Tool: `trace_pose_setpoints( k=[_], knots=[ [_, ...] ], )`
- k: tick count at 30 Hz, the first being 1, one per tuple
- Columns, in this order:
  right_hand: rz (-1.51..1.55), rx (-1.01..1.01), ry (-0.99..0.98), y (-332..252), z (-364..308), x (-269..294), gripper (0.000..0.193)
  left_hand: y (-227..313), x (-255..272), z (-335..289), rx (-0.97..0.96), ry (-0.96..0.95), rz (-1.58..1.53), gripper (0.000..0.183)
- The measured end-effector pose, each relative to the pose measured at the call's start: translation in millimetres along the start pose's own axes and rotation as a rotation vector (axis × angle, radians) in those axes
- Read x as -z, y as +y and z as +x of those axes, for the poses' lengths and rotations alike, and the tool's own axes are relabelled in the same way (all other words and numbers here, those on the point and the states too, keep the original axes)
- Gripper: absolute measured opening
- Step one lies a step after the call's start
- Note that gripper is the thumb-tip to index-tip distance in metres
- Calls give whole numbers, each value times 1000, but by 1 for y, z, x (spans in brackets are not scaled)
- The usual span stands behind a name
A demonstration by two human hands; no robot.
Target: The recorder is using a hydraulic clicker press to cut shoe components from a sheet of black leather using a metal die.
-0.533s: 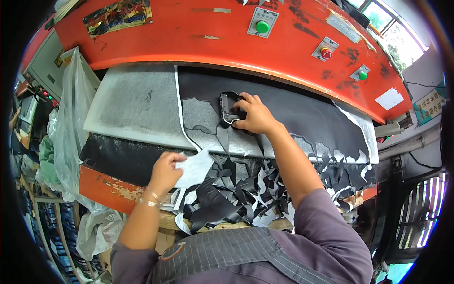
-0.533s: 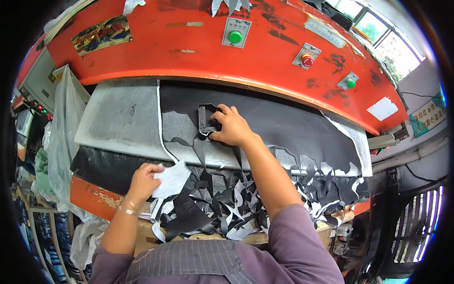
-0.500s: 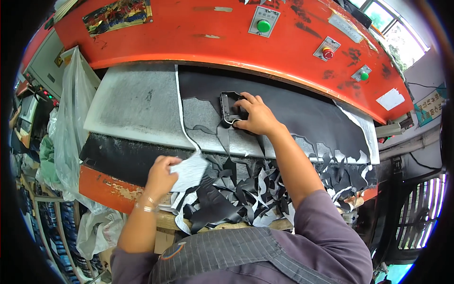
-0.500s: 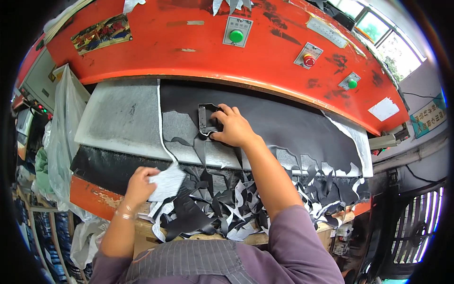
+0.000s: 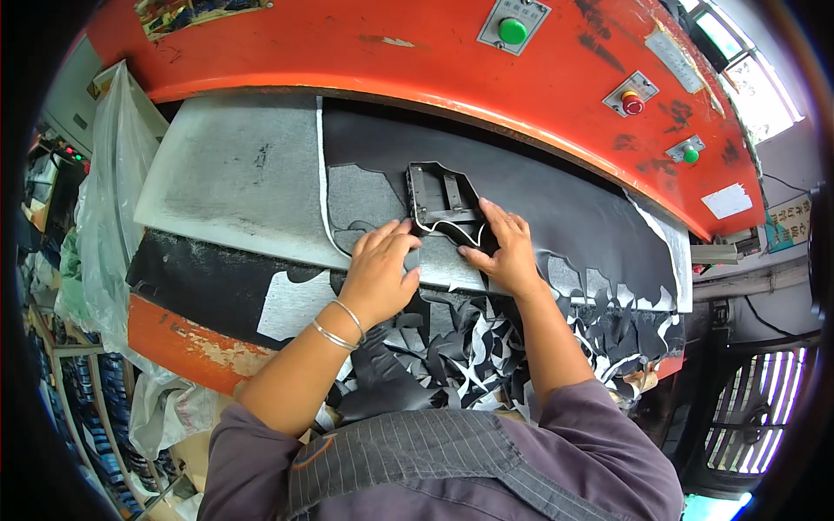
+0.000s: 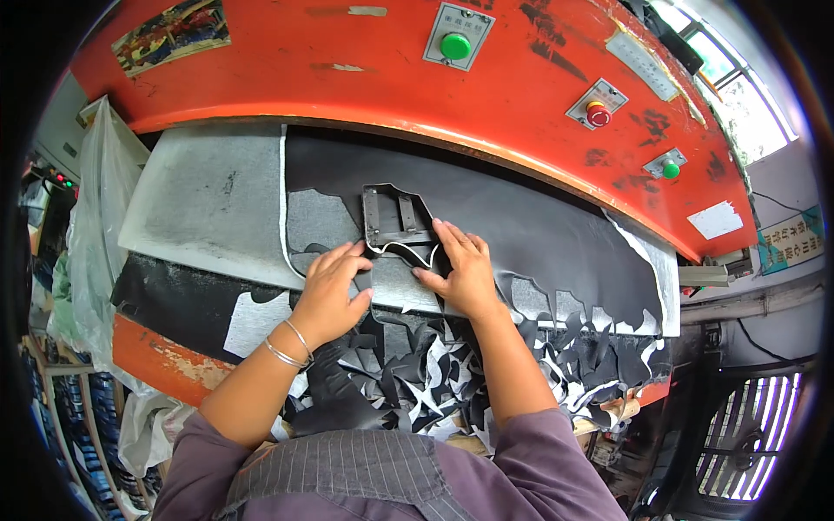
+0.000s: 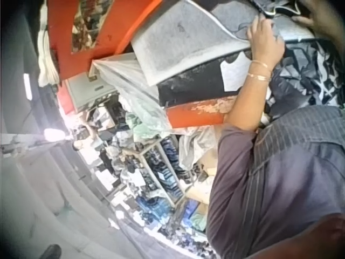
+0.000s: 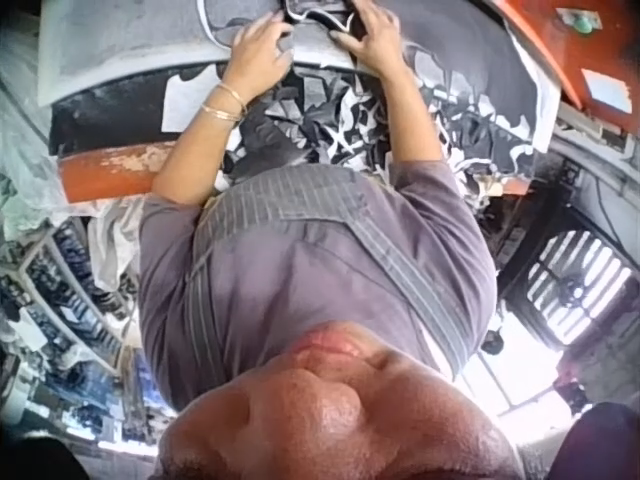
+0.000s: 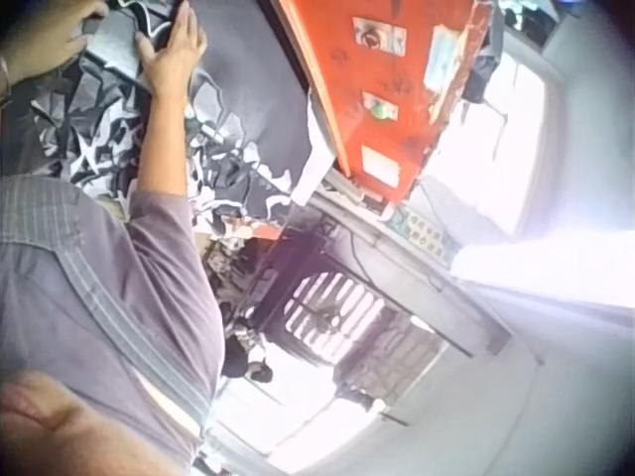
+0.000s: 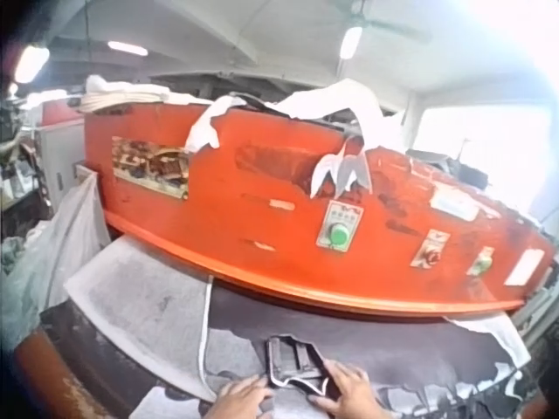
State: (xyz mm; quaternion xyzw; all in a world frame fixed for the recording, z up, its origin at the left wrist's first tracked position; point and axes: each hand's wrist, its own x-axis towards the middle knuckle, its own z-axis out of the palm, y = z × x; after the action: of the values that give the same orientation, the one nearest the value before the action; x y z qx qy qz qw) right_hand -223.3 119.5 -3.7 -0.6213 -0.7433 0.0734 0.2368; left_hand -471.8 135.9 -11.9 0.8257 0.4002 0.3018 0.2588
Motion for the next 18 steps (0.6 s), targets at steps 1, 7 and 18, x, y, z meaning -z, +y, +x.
trace_pose_setpoints(
  k=[1,7,18],
  knots=[
    [-19,10,10,1,-1,0,79,-1,-3,1,-21,12,30,38],
    [-57,65,50,2,5,1,79,2,-2,6,-11,-5,61,40],
    [471,17,734,24,-21,98,71,34,32,26,14,287,-83,27]
  ],
)
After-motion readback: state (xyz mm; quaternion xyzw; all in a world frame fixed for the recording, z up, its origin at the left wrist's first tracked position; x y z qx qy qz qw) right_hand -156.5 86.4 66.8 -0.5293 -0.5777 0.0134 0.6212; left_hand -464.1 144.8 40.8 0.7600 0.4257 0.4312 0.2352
